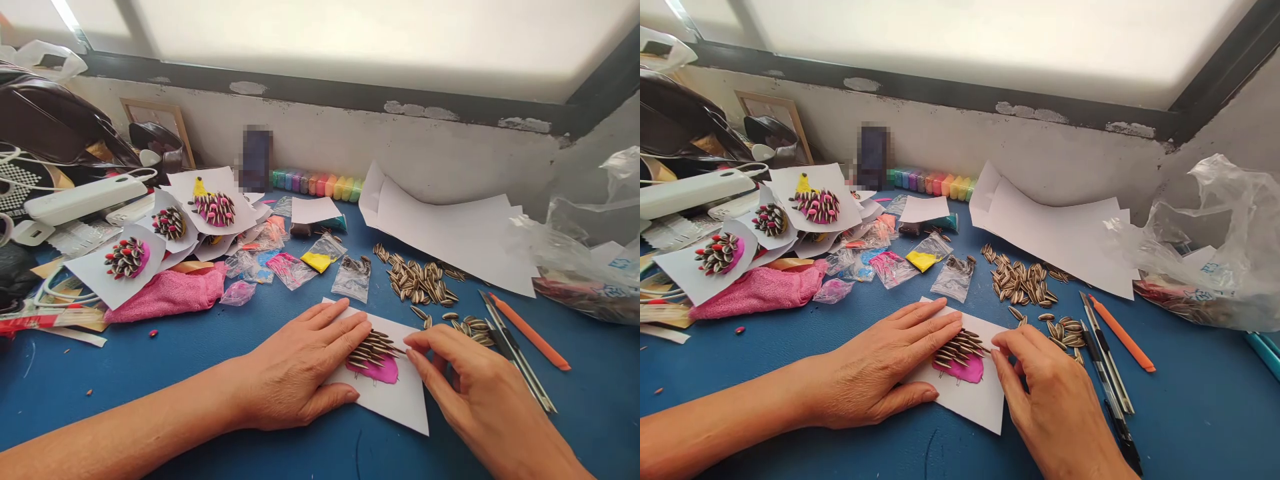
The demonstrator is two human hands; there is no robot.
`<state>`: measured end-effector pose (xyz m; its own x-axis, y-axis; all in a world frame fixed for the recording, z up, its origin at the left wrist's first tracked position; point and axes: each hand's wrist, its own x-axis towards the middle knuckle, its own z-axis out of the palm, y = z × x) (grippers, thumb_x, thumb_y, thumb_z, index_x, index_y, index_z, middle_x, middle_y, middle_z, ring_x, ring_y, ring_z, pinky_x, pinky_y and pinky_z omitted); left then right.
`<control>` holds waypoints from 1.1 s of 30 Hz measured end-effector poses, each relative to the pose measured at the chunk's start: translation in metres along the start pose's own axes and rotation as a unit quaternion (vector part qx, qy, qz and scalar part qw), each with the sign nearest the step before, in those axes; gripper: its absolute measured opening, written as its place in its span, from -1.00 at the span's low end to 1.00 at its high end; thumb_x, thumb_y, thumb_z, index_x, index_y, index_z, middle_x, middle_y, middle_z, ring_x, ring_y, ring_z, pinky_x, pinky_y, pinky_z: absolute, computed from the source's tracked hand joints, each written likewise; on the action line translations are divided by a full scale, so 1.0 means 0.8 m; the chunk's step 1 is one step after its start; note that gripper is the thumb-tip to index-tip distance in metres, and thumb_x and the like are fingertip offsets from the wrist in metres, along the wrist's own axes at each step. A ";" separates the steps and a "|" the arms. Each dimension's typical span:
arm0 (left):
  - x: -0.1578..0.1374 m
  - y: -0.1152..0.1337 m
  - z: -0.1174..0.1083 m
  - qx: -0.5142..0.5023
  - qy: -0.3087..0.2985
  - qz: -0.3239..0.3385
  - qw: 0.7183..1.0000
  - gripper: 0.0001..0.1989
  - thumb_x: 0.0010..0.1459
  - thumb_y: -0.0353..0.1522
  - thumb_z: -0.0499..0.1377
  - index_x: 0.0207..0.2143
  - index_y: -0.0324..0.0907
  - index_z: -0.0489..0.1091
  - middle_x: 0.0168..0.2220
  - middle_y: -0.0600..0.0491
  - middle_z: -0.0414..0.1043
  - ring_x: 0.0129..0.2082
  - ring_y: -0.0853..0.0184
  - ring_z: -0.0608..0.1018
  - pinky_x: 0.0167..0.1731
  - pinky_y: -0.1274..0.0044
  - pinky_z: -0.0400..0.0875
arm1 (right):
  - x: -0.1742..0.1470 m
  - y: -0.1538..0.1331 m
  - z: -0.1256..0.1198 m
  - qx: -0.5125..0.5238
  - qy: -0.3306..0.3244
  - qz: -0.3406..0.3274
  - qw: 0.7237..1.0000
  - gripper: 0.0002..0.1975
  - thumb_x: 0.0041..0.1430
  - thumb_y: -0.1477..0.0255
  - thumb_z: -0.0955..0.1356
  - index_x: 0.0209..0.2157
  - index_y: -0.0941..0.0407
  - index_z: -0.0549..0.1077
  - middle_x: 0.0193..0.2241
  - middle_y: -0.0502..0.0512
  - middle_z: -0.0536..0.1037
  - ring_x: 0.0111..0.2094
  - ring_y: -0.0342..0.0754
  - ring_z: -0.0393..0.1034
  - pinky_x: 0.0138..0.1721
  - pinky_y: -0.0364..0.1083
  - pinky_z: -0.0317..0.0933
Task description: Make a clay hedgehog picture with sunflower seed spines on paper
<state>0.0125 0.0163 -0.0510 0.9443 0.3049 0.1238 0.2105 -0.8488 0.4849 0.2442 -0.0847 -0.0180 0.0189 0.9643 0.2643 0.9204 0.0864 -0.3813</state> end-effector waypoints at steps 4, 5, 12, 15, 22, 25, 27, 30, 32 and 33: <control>0.001 0.001 -0.001 -0.004 -0.004 -0.003 1.000 -0.24 0.35 -0.14 0.12 0.44 -0.16 -0.14 0.40 -0.14 0.05 0.42 -0.05 0.03 0.35 0.09 0.00 | -0.001 0.005 0.001 0.005 -0.034 0.015 0.999 -0.75 0.30 0.24 0.28 -0.38 0.00 0.52 -0.45 0.00 0.57 -0.54 -0.13 0.44 -0.55 -0.15 0.27; 0.001 0.001 -0.001 -0.004 -0.006 -0.004 1.000 -0.24 0.35 -0.15 0.12 0.44 -0.16 -0.14 0.41 -0.14 0.05 0.42 -0.05 0.03 0.35 0.09 0.00 | -0.002 0.006 0.002 0.005 -0.041 0.016 0.999 -0.75 0.31 0.26 0.28 -0.39 0.00 0.52 -0.44 0.00 0.57 -0.52 -0.12 0.46 -0.54 -0.16 0.27; 0.000 0.000 -0.001 0.002 -0.008 -0.004 1.000 -0.23 0.35 -0.14 0.12 0.44 -0.17 -0.15 0.41 -0.12 0.04 0.43 -0.04 0.02 0.36 0.10 -0.02 | -0.003 0.005 0.008 0.003 -0.055 0.005 0.998 -0.75 0.34 0.31 0.25 -0.40 -0.01 0.50 -0.44 -0.01 0.56 -0.44 -0.10 0.50 -0.43 -0.14 0.31; 0.001 0.001 -0.001 -0.005 -0.006 -0.005 1.000 -0.24 0.34 -0.16 0.12 0.44 -0.15 -0.15 0.40 -0.12 0.05 0.42 -0.06 0.03 0.35 0.08 0.00 | -0.002 0.002 0.008 0.002 -0.051 0.002 0.999 -0.73 0.34 0.30 0.25 -0.41 0.00 0.49 -0.46 0.00 0.55 -0.47 -0.11 0.48 -0.46 -0.15 0.30; 0.002 0.002 -0.002 -0.006 -0.010 -0.007 1.000 -0.23 0.33 -0.15 0.14 0.44 -0.15 -0.14 0.41 -0.12 0.04 0.42 -0.07 0.02 0.35 0.08 0.01 | -0.004 0.005 0.010 -0.004 -0.051 -0.003 0.999 -0.74 0.34 0.32 0.25 -0.40 -0.01 0.49 -0.43 -0.03 0.56 -0.43 -0.11 0.50 -0.41 -0.15 0.32; 0.002 0.002 -0.002 -0.002 -0.013 -0.007 1.000 -0.24 0.34 -0.16 0.13 0.43 -0.17 -0.14 0.41 -0.12 0.03 0.43 -0.06 0.02 0.35 0.08 0.00 | -0.005 0.005 0.010 0.003 -0.044 0.005 0.999 -0.81 0.32 0.33 0.28 -0.33 -0.02 0.51 -0.40 -0.05 0.57 -0.45 -0.13 0.49 -0.44 -0.16 0.31; 0.002 0.002 -0.002 0.001 -0.017 -0.009 1.000 -0.24 0.35 -0.15 0.12 0.43 -0.18 -0.14 0.42 -0.12 0.02 0.43 -0.06 0.01 0.36 0.09 -0.01 | -0.004 0.003 0.011 0.011 -0.039 0.004 0.999 -0.83 0.30 0.33 0.29 -0.32 -0.02 0.51 -0.41 -0.05 0.57 -0.47 -0.14 0.48 -0.46 -0.16 0.30; 0.001 0.001 -0.001 0.003 -0.020 -0.009 1.000 -0.25 0.36 -0.14 0.11 0.43 -0.17 -0.15 0.42 -0.11 0.01 0.43 -0.05 0.00 0.36 0.09 -0.02 | -0.004 0.001 0.012 0.014 -0.040 -0.001 0.999 -0.80 0.32 0.35 0.28 -0.36 -0.01 0.50 -0.43 -0.05 0.56 -0.46 -0.14 0.47 -0.45 -0.16 0.30; 0.000 0.001 -0.001 0.005 -0.020 -0.010 1.000 -0.25 0.36 -0.13 0.10 0.43 -0.17 -0.15 0.42 -0.11 0.01 0.43 -0.05 0.01 0.36 0.10 -0.03 | -0.003 0.001 0.013 0.010 -0.040 0.000 0.999 -0.78 0.33 0.36 0.26 -0.37 0.00 0.49 -0.44 -0.05 0.56 -0.45 -0.13 0.47 -0.44 -0.15 0.30; 0.000 0.001 -0.001 0.006 -0.020 -0.010 1.000 -0.25 0.36 -0.12 0.10 0.43 -0.17 -0.15 0.42 -0.11 0.01 0.43 -0.05 0.01 0.36 0.10 -0.03 | -0.003 0.001 0.013 0.007 -0.040 0.001 0.999 -0.78 0.33 0.36 0.26 -0.38 0.00 0.49 -0.44 -0.05 0.56 -0.45 -0.13 0.47 -0.44 -0.15 0.29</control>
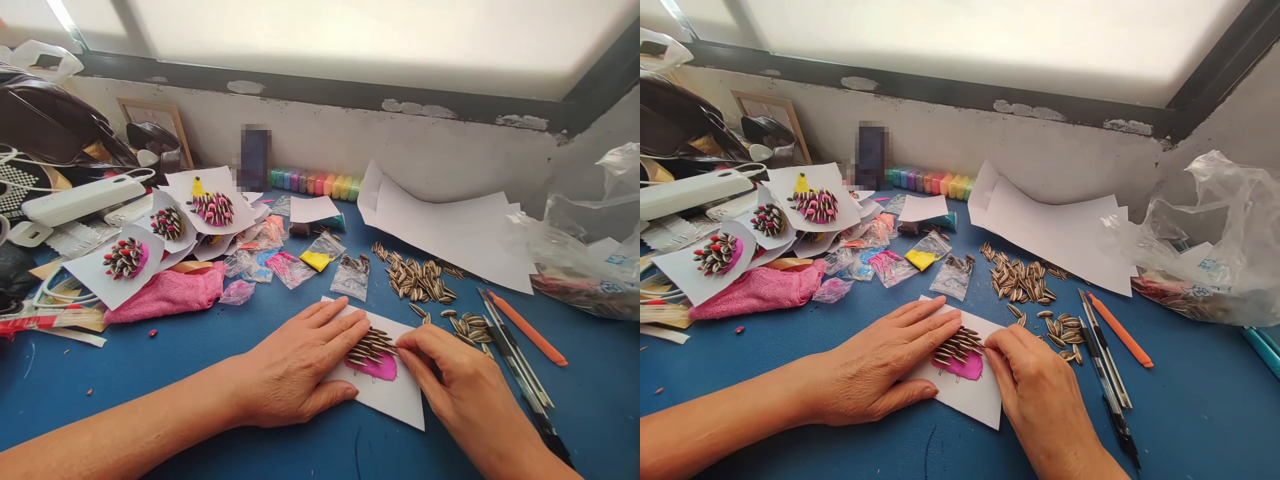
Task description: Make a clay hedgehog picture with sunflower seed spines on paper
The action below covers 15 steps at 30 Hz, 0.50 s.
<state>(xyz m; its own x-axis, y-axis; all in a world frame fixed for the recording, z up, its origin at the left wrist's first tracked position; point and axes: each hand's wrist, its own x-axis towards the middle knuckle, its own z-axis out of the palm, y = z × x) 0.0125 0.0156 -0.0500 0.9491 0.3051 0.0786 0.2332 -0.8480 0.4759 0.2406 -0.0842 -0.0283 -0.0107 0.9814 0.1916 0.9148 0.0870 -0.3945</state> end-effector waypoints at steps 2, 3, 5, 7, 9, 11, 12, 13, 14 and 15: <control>0.000 0.000 0.000 0.003 0.001 0.001 1.000 -0.25 0.36 -0.12 0.09 0.43 -0.18 -0.14 0.42 -0.10 0.01 0.43 -0.04 0.01 0.36 0.11 -0.03 | 0.000 0.001 -0.002 -0.007 0.004 0.004 1.000 -0.79 0.32 0.36 0.26 -0.38 0.00 0.48 -0.44 -0.04 0.56 -0.45 -0.13 0.48 -0.45 -0.15 0.29; 0.000 0.000 0.000 0.005 0.002 0.002 1.000 -0.25 0.36 -0.12 0.09 0.43 -0.19 -0.14 0.42 -0.10 0.01 0.43 -0.04 0.01 0.36 0.11 -0.03 | 0.001 0.001 -0.004 -0.010 0.007 0.007 1.000 -0.79 0.31 0.36 0.27 -0.38 0.00 0.48 -0.44 -0.04 0.56 -0.47 -0.13 0.47 -0.46 -0.15 0.28; 0.000 0.000 0.000 0.006 0.002 0.004 1.000 -0.25 0.36 -0.12 0.09 0.43 -0.20 -0.14 0.42 -0.11 0.01 0.43 -0.05 0.01 0.36 0.11 -0.02 | 0.001 0.002 -0.010 -0.010 0.016 0.012 1.000 -0.81 0.30 0.36 0.29 -0.41 0.00 0.46 -0.47 -0.06 0.55 -0.51 -0.15 0.44 -0.51 -0.16 0.25; 0.000 -0.001 -0.001 0.004 0.006 0.007 1.000 -0.26 0.36 -0.12 0.10 0.42 -0.20 -0.13 0.42 -0.12 0.02 0.43 -0.06 0.02 0.36 0.10 -0.01 | 0.000 0.002 -0.018 0.002 0.024 0.008 1.000 -0.81 0.29 0.35 0.31 -0.42 0.00 0.46 -0.50 -0.09 0.54 -0.56 -0.17 0.39 -0.55 -0.18 0.22; 0.000 -0.001 0.000 0.000 0.012 0.011 1.000 -0.26 0.36 -0.13 0.10 0.42 -0.19 -0.12 0.41 -0.12 0.04 0.42 -0.06 0.03 0.35 0.10 0.00 | -0.001 0.001 -0.024 0.016 0.023 -0.004 1.000 -0.82 0.29 0.34 0.32 -0.42 -0.01 0.46 -0.51 -0.11 0.53 -0.58 -0.19 0.37 -0.57 -0.20 0.21; 0.000 -0.002 0.001 -0.004 0.018 0.013 1.000 -0.25 0.35 -0.13 0.11 0.43 -0.19 -0.13 0.40 -0.13 0.05 0.42 -0.06 0.03 0.35 0.10 0.01 | -0.003 0.000 -0.024 0.021 0.010 -0.015 1.000 -0.83 0.29 0.34 0.32 -0.40 -0.02 0.47 -0.51 -0.13 0.53 -0.56 -0.21 0.39 -0.56 -0.22 0.22; 0.000 -0.002 0.002 -0.004 0.020 0.013 1.000 -0.25 0.35 -0.13 0.11 0.43 -0.18 -0.13 0.40 -0.13 0.05 0.42 -0.06 0.03 0.35 0.10 0.01 | -0.004 -0.001 -0.023 0.020 0.003 -0.018 1.000 -0.83 0.30 0.35 0.32 -0.40 -0.03 0.47 -0.50 -0.14 0.54 -0.55 -0.21 0.40 -0.54 -0.23 0.23; 0.000 -0.003 0.002 -0.003 0.021 0.014 1.000 -0.25 0.35 -0.12 0.11 0.43 -0.19 -0.13 0.41 -0.13 0.05 0.42 -0.06 0.03 0.35 0.10 0.00 | -0.005 -0.002 -0.020 0.019 -0.002 -0.019 1.000 -0.83 0.30 0.36 0.32 -0.40 -0.03 0.48 -0.49 -0.14 0.54 -0.53 -0.21 0.42 -0.52 -0.23 0.24; -0.001 -0.003 0.003 -0.002 0.022 0.014 1.000 -0.25 0.35 -0.12 0.11 0.43 -0.19 -0.12 0.41 -0.13 0.04 0.42 -0.06 0.03 0.35 0.10 0.00 | -0.005 -0.003 -0.018 0.018 -0.004 -0.019 1.000 -0.84 0.30 0.37 0.32 -0.39 -0.03 0.48 -0.47 -0.14 0.55 -0.51 -0.21 0.43 -0.51 -0.23 0.26; -0.001 -0.003 0.003 0.000 0.022 0.014 1.000 -0.25 0.35 -0.12 0.11 0.43 -0.20 -0.12 0.41 -0.13 0.04 0.42 -0.06 0.03 0.35 0.10 0.00 | -0.006 -0.005 -0.015 0.017 -0.003 -0.019 1.000 -0.84 0.30 0.37 0.32 -0.39 -0.03 0.47 -0.46 -0.14 0.55 -0.49 -0.21 0.44 -0.49 -0.23 0.27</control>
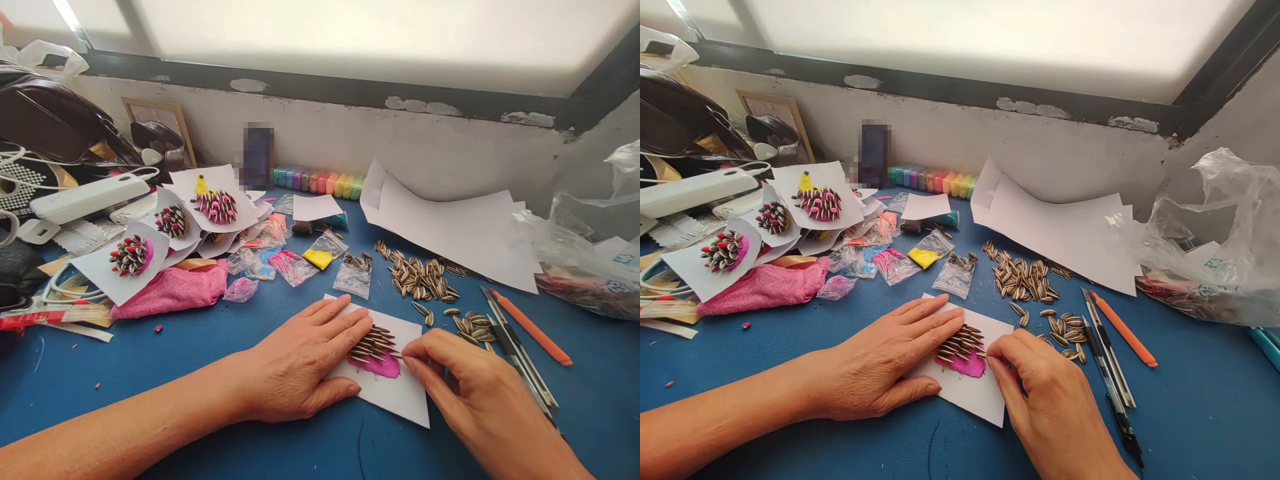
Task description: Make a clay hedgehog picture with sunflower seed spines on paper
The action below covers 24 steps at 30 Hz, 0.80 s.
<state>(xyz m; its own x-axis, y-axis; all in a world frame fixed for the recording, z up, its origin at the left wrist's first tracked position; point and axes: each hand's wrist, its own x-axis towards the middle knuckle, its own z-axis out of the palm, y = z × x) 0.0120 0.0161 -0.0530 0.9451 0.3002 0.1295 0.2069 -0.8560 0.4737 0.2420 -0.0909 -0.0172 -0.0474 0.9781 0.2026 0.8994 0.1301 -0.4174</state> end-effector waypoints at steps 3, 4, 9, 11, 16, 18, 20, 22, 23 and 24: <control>0.000 0.001 0.000 0.000 0.001 0.000 1.000 -0.25 0.35 -0.12 0.11 0.42 -0.21 -0.10 0.40 -0.13 0.06 0.42 -0.06 0.04 0.35 0.11 0.00 | 0.000 -0.003 0.006 -0.001 0.015 -0.004 1.000 -0.85 0.30 0.39 0.32 -0.39 -0.03 0.45 -0.46 -0.14 0.55 -0.48 -0.21 0.44 -0.47 -0.23 0.28; 0.000 0.001 -0.001 -0.001 0.001 -0.001 1.000 -0.25 0.35 -0.12 0.11 0.42 -0.21 -0.10 0.40 -0.13 0.06 0.42 -0.06 0.04 0.35 0.11 0.00 | 0.001 -0.003 0.007 -0.002 0.022 -0.008 1.000 -0.85 0.30 0.39 0.32 -0.38 -0.03 0.45 -0.45 -0.14 0.55 -0.48 -0.21 0.44 -0.47 -0.23 0.29; 0.001 0.001 -0.001 0.009 -0.004 -0.001 1.000 -0.26 0.36 -0.12 0.10 0.42 -0.24 -0.10 0.40 -0.15 0.05 0.42 -0.07 0.04 0.35 0.11 -0.01 | 0.002 -0.004 0.008 -0.025 0.048 -0.040 0.998 -0.86 0.30 0.40 0.32 -0.37 -0.02 0.45 -0.46 -0.14 0.54 -0.49 -0.21 0.45 -0.47 -0.23 0.29; 0.002 0.001 -0.002 0.012 -0.001 0.001 1.000 -0.27 0.36 -0.12 0.10 0.41 -0.21 -0.09 0.40 -0.14 0.07 0.42 -0.07 0.05 0.34 0.11 0.01 | 0.001 -0.003 0.010 -0.041 0.052 -0.050 0.997 -0.85 0.31 0.39 0.31 -0.37 -0.01 0.44 -0.47 -0.14 0.54 -0.49 -0.21 0.46 -0.47 -0.23 0.30; 0.003 0.003 -0.004 0.023 0.014 0.011 1.000 -0.38 0.36 -0.12 0.10 0.37 -0.12 0.06 0.36 -0.11 0.15 0.40 -0.05 0.10 0.33 0.16 0.06 | 0.000 -0.004 0.012 -0.082 0.069 -0.071 0.992 -0.78 0.36 0.36 0.26 -0.39 0.00 0.43 -0.51 -0.14 0.53 -0.56 -0.22 0.45 -0.53 -0.21 0.27; 0.003 0.004 -0.005 0.024 0.016 0.012 1.000 -0.38 0.36 -0.12 0.11 0.36 -0.12 0.07 0.34 -0.11 0.18 0.39 -0.04 0.12 0.33 0.16 0.06 | 0.000 -0.005 0.011 -0.089 0.077 -0.080 0.990 -0.75 0.38 0.35 0.24 -0.40 0.00 0.43 -0.53 -0.15 0.52 -0.58 -0.23 0.44 -0.55 -0.21 0.25; 0.003 0.004 -0.005 0.027 0.013 0.011 0.999 -0.38 0.36 -0.12 0.10 0.36 -0.12 0.07 0.34 -0.11 0.18 0.39 -0.04 0.12 0.33 0.15 0.06 | -0.001 -0.007 0.010 -0.093 0.086 -0.088 0.988 -0.73 0.39 0.34 0.23 -0.40 0.01 0.43 -0.53 -0.14 0.53 -0.58 -0.24 0.45 -0.54 -0.21 0.24; 0.003 0.004 -0.005 0.030 0.010 0.009 0.999 -0.38 0.36 -0.12 0.10 0.37 -0.13 0.07 0.35 -0.11 0.17 0.40 -0.06 0.11 0.32 0.13 0.07 | -0.001 -0.009 0.008 -0.096 0.093 -0.098 0.986 -0.71 0.40 0.35 0.22 -0.40 0.02 0.43 -0.52 -0.13 0.53 -0.56 -0.24 0.47 -0.52 -0.21 0.24; 0.003 0.004 -0.005 0.031 0.009 0.007 0.999 -0.37 0.36 -0.12 0.10 0.37 -0.13 0.07 0.36 -0.11 0.16 0.40 -0.06 0.10 0.32 0.12 0.07 | -0.001 -0.010 0.007 -0.097 0.095 -0.103 0.985 -0.71 0.41 0.36 0.21 -0.40 0.02 0.43 -0.51 -0.13 0.54 -0.56 -0.24 0.47 -0.52 -0.21 0.24; 0.003 0.004 -0.005 0.032 0.009 0.006 0.999 -0.37 0.36 -0.12 0.10 0.37 -0.14 0.07 0.36 -0.11 0.15 0.40 -0.07 0.10 0.32 0.12 0.07 | -0.001 -0.011 0.006 -0.098 0.096 -0.106 0.985 -0.71 0.41 0.36 0.21 -0.40 0.02 0.43 -0.51 -0.13 0.54 -0.55 -0.24 0.47 -0.51 -0.21 0.24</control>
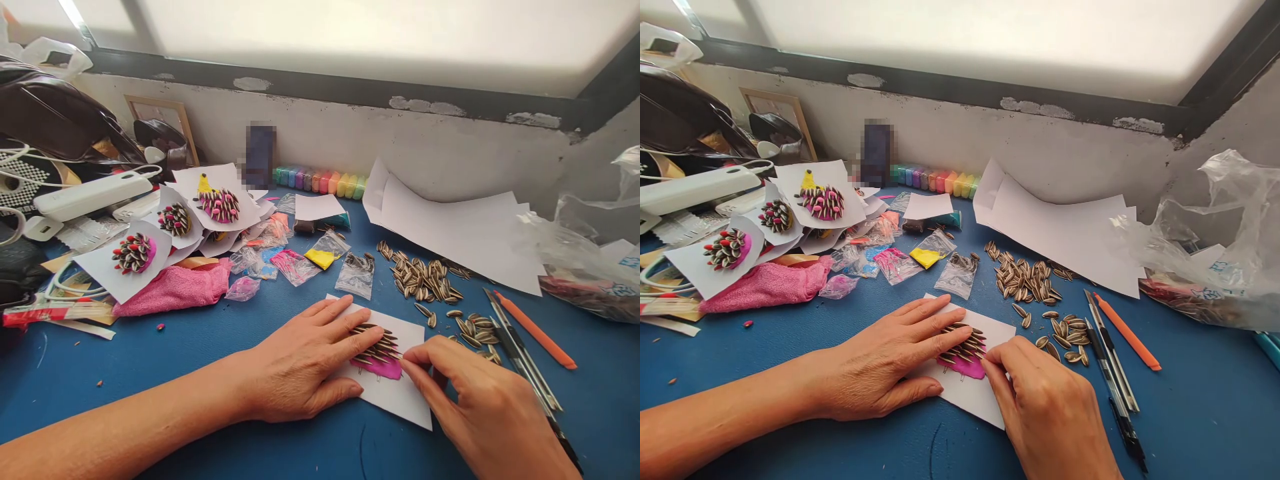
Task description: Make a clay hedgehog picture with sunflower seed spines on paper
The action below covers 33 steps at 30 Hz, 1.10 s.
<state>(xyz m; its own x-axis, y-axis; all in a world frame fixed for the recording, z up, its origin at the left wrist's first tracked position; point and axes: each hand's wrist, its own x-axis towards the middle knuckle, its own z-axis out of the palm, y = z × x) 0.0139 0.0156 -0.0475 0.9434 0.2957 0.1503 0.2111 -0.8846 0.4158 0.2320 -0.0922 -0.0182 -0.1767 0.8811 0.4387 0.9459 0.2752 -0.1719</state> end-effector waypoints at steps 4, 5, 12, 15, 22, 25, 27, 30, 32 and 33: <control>0.000 0.000 0.000 0.005 -0.004 -0.001 1.000 -0.37 0.36 -0.11 0.09 0.37 -0.14 0.07 0.37 -0.11 0.14 0.40 -0.07 0.11 0.33 0.11 0.06 | -0.001 0.000 0.002 -0.005 -0.002 -0.003 1.000 -0.73 0.41 0.37 0.21 -0.37 0.02 0.44 -0.49 -0.11 0.55 -0.53 -0.22 0.49 -0.50 -0.21 0.25; 0.000 0.000 0.000 0.005 -0.005 -0.002 1.000 -0.37 0.37 -0.11 0.08 0.37 -0.14 0.06 0.37 -0.11 0.14 0.40 -0.07 0.11 0.33 0.12 0.06 | -0.002 0.001 0.004 -0.007 -0.005 -0.002 1.000 -0.74 0.41 0.38 0.21 -0.36 0.02 0.44 -0.48 -0.10 0.55 -0.52 -0.21 0.49 -0.49 -0.20 0.26; -0.001 0.000 0.001 0.005 -0.010 -0.005 1.000 -0.35 0.36 -0.11 0.09 0.39 -0.12 0.03 0.38 -0.08 0.10 0.40 -0.06 0.10 0.32 0.11 0.05 | -0.009 0.007 0.012 0.000 -0.037 -0.002 0.999 -0.82 0.40 0.39 0.24 -0.30 0.02 0.42 -0.42 -0.06 0.54 -0.46 -0.18 0.49 -0.44 -0.20 0.28; -0.001 0.000 0.001 0.005 -0.006 0.001 1.000 -0.37 0.37 -0.12 0.10 0.38 -0.10 0.05 0.38 -0.09 0.12 0.39 -0.05 0.13 0.33 0.12 0.03 | -0.010 0.008 0.013 -0.004 -0.038 -0.003 0.999 -0.83 0.40 0.39 0.24 -0.29 0.03 0.41 -0.42 -0.05 0.54 -0.46 -0.17 0.49 -0.42 -0.19 0.28; 0.000 0.000 0.000 0.002 -0.003 0.005 1.000 -0.40 0.37 -0.13 0.09 0.37 -0.10 0.08 0.35 -0.11 0.16 0.37 -0.06 0.15 0.33 0.12 0.03 | -0.014 0.010 0.019 -0.016 -0.072 -0.002 0.997 -0.81 0.40 0.40 0.23 -0.30 0.04 0.43 -0.40 -0.01 0.53 -0.43 -0.15 0.48 -0.39 -0.18 0.28; 0.000 0.000 0.001 0.001 0.001 0.007 1.000 -0.41 0.37 -0.13 0.08 0.36 -0.10 0.09 0.34 -0.12 0.17 0.37 -0.07 0.16 0.33 0.12 0.03 | -0.016 0.010 0.021 -0.019 -0.072 0.001 0.997 -0.79 0.41 0.41 0.22 -0.31 0.04 0.43 -0.41 0.00 0.54 -0.43 -0.15 0.47 -0.41 -0.18 0.27; 0.000 0.000 0.001 0.000 0.003 0.006 1.000 -0.42 0.38 -0.13 0.08 0.36 -0.11 0.10 0.34 -0.13 0.17 0.37 -0.07 0.16 0.33 0.12 0.04 | -0.016 0.010 0.022 -0.017 -0.075 0.001 0.997 -0.79 0.41 0.40 0.22 -0.31 0.04 0.43 -0.41 0.01 0.54 -0.42 -0.14 0.48 -0.40 -0.18 0.27; 0.000 0.001 0.001 -0.002 0.001 0.002 1.000 -0.41 0.37 -0.14 0.09 0.36 -0.10 0.10 0.34 -0.12 0.18 0.37 -0.07 0.16 0.33 0.11 0.03 | -0.015 0.010 0.020 -0.010 -0.080 0.002 0.997 -0.81 0.41 0.40 0.23 -0.30 0.03 0.43 -0.39 -0.01 0.54 -0.40 -0.14 0.49 -0.38 -0.18 0.29; 0.000 0.001 0.000 -0.005 0.000 0.005 1.000 -0.41 0.37 -0.14 0.10 0.36 -0.10 0.10 0.34 -0.12 0.18 0.37 -0.07 0.17 0.33 0.10 0.02 | -0.013 0.010 0.015 -0.007 -0.077 0.008 0.997 -0.82 0.40 0.38 0.23 -0.29 0.02 0.42 -0.39 -0.02 0.55 -0.42 -0.15 0.49 -0.41 -0.18 0.29; 0.000 0.001 0.000 -0.007 0.002 0.006 1.000 -0.41 0.36 -0.15 0.10 0.36 -0.10 0.10 0.33 -0.12 0.18 0.37 -0.07 0.17 0.34 0.10 0.01 | -0.011 0.011 0.012 -0.007 -0.071 0.014 0.997 -0.82 0.40 0.37 0.23 -0.30 0.02 0.42 -0.40 -0.02 0.55 -0.44 -0.15 0.49 -0.44 -0.18 0.27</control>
<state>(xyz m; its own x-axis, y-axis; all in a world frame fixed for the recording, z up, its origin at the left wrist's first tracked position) 0.0141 0.0150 -0.0475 0.9450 0.2863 0.1579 0.1964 -0.8831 0.4260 0.2389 -0.0941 -0.0322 -0.1861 0.9345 0.3036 0.9544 0.2454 -0.1702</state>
